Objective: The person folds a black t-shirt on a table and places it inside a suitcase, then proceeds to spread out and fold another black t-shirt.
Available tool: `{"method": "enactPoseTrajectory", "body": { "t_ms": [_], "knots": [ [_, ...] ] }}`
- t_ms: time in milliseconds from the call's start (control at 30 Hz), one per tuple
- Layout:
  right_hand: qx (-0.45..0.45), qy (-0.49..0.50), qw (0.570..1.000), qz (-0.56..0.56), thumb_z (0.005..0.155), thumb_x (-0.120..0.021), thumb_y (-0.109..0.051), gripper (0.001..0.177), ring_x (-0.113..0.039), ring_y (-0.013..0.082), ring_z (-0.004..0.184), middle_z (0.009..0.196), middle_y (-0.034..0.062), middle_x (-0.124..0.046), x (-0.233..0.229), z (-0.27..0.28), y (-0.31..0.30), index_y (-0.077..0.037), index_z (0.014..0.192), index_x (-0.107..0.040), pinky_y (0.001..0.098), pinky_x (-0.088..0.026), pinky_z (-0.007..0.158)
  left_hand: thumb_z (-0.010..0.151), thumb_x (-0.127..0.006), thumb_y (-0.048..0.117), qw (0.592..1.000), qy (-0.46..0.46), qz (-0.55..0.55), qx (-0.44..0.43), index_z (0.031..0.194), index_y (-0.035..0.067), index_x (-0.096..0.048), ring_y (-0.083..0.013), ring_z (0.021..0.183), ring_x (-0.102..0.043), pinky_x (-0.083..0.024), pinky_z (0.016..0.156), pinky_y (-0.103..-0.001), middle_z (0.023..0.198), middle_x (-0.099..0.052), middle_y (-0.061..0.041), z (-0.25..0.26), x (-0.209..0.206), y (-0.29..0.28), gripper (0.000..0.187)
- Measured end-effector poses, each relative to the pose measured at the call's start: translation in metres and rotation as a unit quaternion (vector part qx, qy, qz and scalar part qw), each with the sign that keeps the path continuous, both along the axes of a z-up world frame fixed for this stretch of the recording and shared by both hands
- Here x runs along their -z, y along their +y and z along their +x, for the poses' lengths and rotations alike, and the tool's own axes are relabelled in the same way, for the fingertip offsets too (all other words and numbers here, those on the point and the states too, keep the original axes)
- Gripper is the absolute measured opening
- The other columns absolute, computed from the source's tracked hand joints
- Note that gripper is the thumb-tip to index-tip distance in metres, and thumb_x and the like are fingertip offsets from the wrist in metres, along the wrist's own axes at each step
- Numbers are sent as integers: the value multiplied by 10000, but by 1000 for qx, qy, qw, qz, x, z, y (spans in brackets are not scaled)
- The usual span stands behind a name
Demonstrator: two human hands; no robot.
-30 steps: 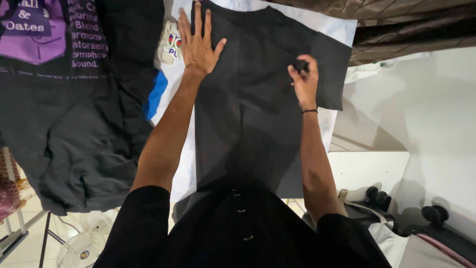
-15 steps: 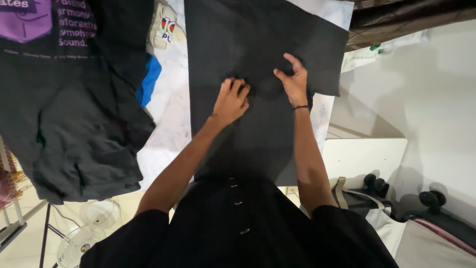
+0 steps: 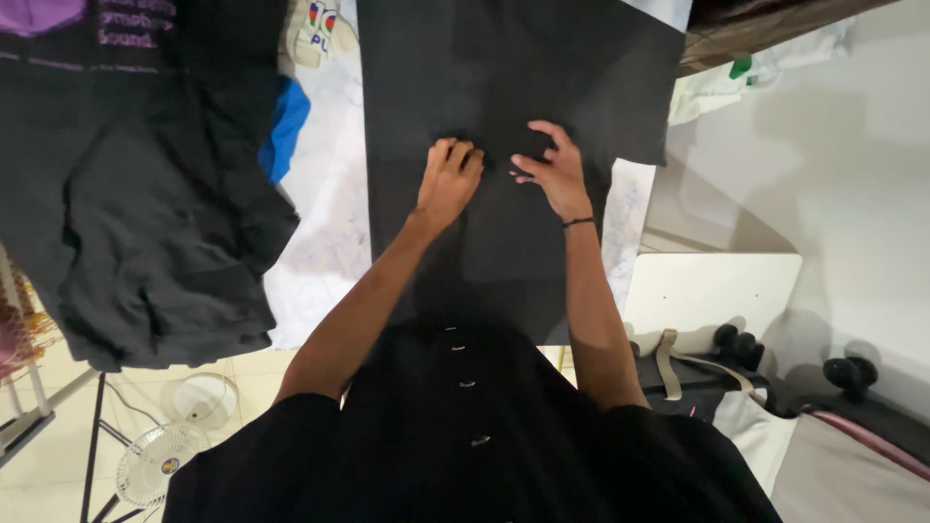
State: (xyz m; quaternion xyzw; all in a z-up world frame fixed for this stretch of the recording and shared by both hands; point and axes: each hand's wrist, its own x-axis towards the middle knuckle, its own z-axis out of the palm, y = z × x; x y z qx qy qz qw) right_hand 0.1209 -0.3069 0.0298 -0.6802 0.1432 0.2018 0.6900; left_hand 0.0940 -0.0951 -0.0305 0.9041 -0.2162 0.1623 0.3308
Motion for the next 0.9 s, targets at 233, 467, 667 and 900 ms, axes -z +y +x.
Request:
{"method": "enactPoseTrajectory", "body": {
  "t_ms": [233,467,667,900],
  "knots": [
    [55,-25,996,-64,911,-783,29,420,-737,170,715,853,124,-705,26,-21,-16,-3,1290,-606,272,-587,597,837,-722,53,999,-14,38,29,1091,26,-740,-300,1175,-520,-474,1014,-444,1149,-620,-100,-7,6,3,256],
    [114,-187,873,-435,921,-751,-115,184,-754,242,690,785,137,-742,9,-22,2,-56,1094,-730,349,-584,671,815,-756,95,998,23,1,63,1050,30,-754,-305,1148,-529,-458,967,-472,1133,-616,-93,-3,-6,12,243],
    [-89,-337,802,-484,953,-632,-54,443,-464,398,1389,1497,179,-515,27,37,72,-78,1392,-583,497,-408,1172,870,-770,213,994,75,46,-60,1261,52,-632,-467,1284,-427,-384,1084,-580,1387,-500,-229,41,-29,42,445],
    [-167,-349,757,-527,1060,-604,-259,673,-191,413,1569,1671,230,-246,72,87,113,70,1572,-316,586,-224,1278,951,-671,494,972,189,127,-50,1529,30,-455,-529,1515,-185,-167,1243,-624,1635,-256,-275,42,-20,51,771]
  ]
}}
